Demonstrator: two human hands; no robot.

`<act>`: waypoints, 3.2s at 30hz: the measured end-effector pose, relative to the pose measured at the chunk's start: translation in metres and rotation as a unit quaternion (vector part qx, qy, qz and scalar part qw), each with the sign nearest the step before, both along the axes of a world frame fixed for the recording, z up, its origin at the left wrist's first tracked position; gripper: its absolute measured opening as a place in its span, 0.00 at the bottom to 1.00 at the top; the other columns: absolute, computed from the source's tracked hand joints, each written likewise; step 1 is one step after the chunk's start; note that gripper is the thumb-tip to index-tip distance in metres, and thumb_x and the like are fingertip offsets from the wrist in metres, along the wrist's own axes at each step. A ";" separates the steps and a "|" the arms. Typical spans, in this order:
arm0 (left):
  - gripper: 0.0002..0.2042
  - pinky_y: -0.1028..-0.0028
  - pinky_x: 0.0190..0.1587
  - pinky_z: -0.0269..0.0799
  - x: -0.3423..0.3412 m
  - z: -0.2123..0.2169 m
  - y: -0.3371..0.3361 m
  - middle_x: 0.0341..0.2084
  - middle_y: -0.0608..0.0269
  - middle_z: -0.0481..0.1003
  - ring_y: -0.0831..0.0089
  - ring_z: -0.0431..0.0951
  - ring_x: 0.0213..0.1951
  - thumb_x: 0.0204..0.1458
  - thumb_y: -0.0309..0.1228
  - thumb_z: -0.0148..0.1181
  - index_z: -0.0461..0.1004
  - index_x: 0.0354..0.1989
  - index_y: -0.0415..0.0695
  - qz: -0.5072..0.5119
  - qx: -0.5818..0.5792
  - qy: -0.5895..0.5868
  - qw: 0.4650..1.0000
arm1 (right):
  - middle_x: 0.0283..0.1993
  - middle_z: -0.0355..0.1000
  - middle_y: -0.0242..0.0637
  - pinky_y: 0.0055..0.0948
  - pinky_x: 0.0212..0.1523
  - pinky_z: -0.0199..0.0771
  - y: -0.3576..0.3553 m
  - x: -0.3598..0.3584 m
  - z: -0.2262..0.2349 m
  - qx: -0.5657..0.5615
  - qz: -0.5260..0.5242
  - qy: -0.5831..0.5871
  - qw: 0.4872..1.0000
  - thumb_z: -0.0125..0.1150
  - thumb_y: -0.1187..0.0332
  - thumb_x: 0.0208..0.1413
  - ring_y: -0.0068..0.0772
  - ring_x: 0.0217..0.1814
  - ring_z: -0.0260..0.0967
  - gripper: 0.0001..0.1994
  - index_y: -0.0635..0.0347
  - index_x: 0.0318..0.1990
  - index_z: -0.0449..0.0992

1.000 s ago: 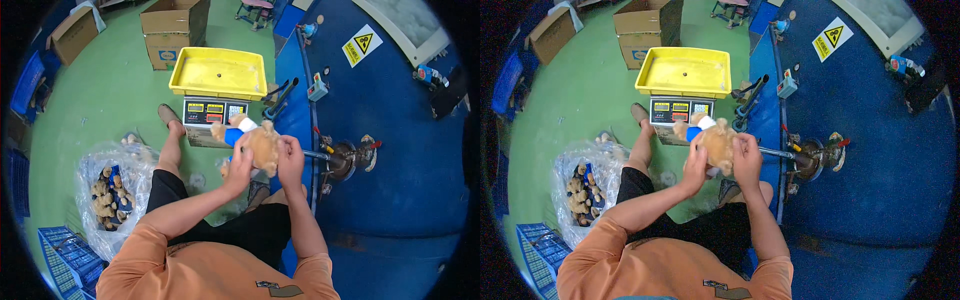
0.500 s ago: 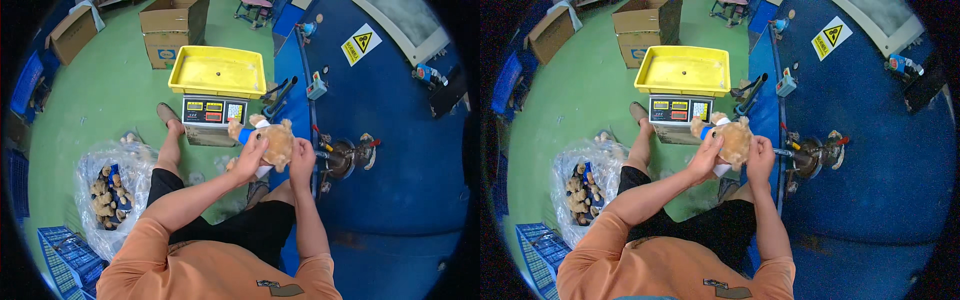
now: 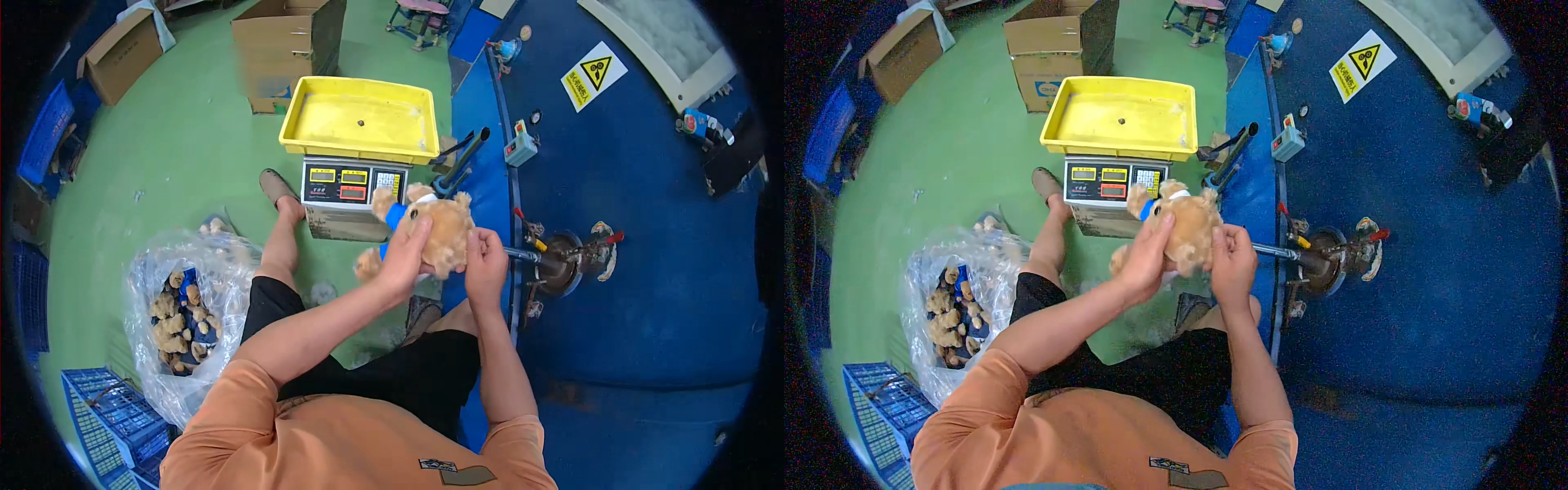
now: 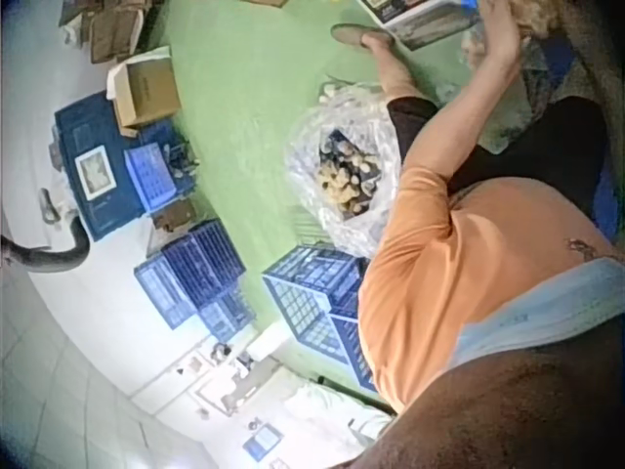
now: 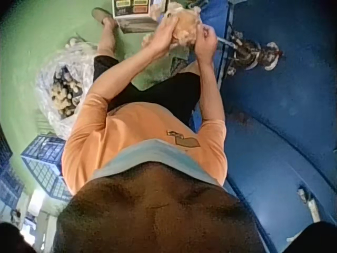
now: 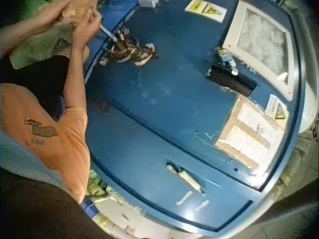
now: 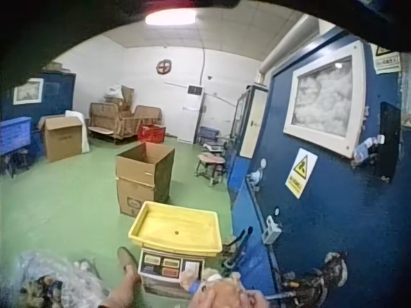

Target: Packing teddy bear toys into a large plastic bag.

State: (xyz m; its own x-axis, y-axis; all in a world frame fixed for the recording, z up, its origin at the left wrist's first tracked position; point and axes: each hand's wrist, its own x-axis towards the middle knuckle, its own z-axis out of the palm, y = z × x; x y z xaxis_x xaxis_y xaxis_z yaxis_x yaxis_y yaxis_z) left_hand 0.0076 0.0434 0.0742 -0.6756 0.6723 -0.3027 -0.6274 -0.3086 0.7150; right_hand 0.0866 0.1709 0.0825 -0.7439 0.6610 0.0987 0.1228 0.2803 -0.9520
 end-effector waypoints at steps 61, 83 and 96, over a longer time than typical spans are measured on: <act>0.34 0.74 0.49 0.71 0.029 -0.036 -0.260 0.45 0.58 0.74 0.69 0.74 0.44 0.41 0.24 0.69 0.63 0.59 0.38 0.077 -0.086 0.135 0.984 | 0.57 0.69 0.41 0.26 0.54 0.68 -0.171 -0.023 -0.026 -0.167 0.432 0.049 0.885 0.61 0.62 0.57 0.32 0.53 0.68 0.26 0.63 0.61 0.65; 0.20 0.78 0.35 0.73 0.037 -0.062 -0.353 0.35 0.59 0.75 0.74 0.75 0.33 0.47 0.22 0.64 0.68 0.50 0.37 0.416 -0.106 0.028 0.903 | 0.48 0.71 0.38 0.26 0.41 0.74 -0.237 -0.055 -0.051 -0.313 0.450 -0.126 0.827 0.55 0.62 0.61 0.27 0.45 0.71 0.17 0.62 0.53 0.69; 0.15 0.75 0.24 0.71 0.287 -0.074 -0.711 0.28 0.61 0.69 0.73 0.71 0.22 0.49 0.24 0.57 0.63 0.45 0.42 0.937 -0.012 0.013 0.350 | 0.36 0.72 0.35 0.20 0.27 0.73 -0.144 -0.047 -0.215 -0.256 0.405 -0.300 0.825 0.54 0.61 0.62 0.24 0.29 0.71 0.13 0.61 0.47 0.70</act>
